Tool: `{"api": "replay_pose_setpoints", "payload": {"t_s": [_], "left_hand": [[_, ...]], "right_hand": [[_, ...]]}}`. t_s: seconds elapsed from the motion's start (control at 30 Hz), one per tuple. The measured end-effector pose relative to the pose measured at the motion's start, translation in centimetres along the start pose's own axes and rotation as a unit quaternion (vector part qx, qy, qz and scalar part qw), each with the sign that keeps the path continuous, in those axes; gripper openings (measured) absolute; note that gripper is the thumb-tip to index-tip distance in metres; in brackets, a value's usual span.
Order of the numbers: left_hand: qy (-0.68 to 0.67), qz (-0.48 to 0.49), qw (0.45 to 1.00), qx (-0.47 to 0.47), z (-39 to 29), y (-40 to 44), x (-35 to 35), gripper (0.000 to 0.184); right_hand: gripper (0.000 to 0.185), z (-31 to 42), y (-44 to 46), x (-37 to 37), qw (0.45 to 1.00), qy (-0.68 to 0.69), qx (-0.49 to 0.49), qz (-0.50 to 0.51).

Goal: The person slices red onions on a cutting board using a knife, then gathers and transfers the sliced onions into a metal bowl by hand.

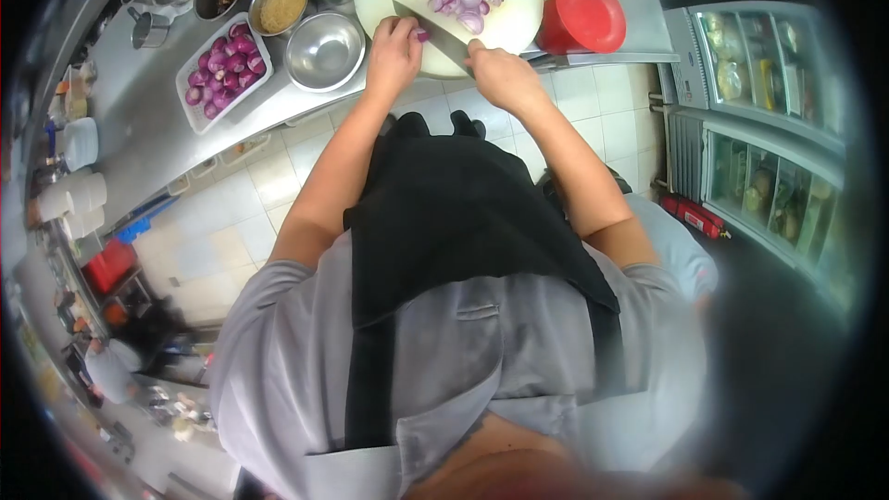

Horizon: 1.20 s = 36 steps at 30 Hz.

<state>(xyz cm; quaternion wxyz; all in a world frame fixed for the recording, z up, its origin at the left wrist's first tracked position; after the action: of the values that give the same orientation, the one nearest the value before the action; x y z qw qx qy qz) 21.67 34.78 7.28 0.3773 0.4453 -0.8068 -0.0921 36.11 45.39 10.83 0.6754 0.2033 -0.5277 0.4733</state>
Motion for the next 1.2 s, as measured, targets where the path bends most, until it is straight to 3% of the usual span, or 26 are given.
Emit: {"api": "replay_pose_setpoints", "payload": {"t_s": [0.13,0.23,0.37,0.57,0.73,0.8,0.87,0.9,1.07,1.2], "left_hand": [[0.007,0.020,1.000,-0.002,-0.6,-0.1,-0.1,0.027],[0.029,0.030,0.999,-0.030,-1.1,0.0,-0.6,0.039],[0.065,0.056,0.994,-0.060,-1.6,0.7,-1.6,0.041],[0.080,0.178,0.981,0.007,-1.5,0.6,-4.3,0.052],[0.112,0.038,0.993,-0.016,-3.4,2.7,-3.2,0.060],[0.149,0.097,0.984,0.016,-2.9,3.2,-4.7,0.067],[0.152,0.156,0.976,0.017,-1.3,3.4,-6.9,0.056],[0.149,0.127,0.981,0.002,-1.8,3.7,-6.5,0.043],[0.098,0.099,0.988,0.059,1.0,5.4,-3.8,0.033],[0.237,0.114,0.963,0.058,5.7,7.1,-2.6,0.035]], "right_hand": [[0.024,-1.0,-1.8,1.7,0.999,-0.004,-0.030,0.026],[0.028,-2.5,-3.4,3.4,0.998,0.026,-0.057,-0.003],[0.029,-4.6,-5.2,5.7,0.991,0.077,-0.080,-0.072],[0.028,-7.1,-6.2,6.8,0.983,0.084,-0.096,-0.135],[0.026,-8.5,-6.6,6.3,0.978,0.094,-0.109,-0.151],[0.027,-8.3,-6.8,6.3,0.980,0.095,-0.108,-0.137],[0.028,-8.2,-6.9,6.2,0.981,0.096,-0.113,-0.123],[0.028,-8.0,-6.9,6.5,0.981,0.095,-0.116,-0.120],[0.028,-7.5,-6.8,7.4,0.982,0.093,-0.117,-0.112],[0.028,-7.8,-6.5,6.7,0.984,0.080,-0.106,-0.115]]}}
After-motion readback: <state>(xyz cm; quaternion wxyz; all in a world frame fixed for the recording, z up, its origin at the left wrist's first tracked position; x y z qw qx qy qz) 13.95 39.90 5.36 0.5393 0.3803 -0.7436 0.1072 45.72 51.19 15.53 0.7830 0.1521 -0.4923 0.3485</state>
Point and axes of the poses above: each hand's wrist, its own y-axis towards the middle knuckle, its own x-axis out of the back of the hand, z = x × y, the point moved 10 cm from there along y, towards the middle knuckle, and after that the axes turned 7 degrees about -z, right-handed, at the moved point
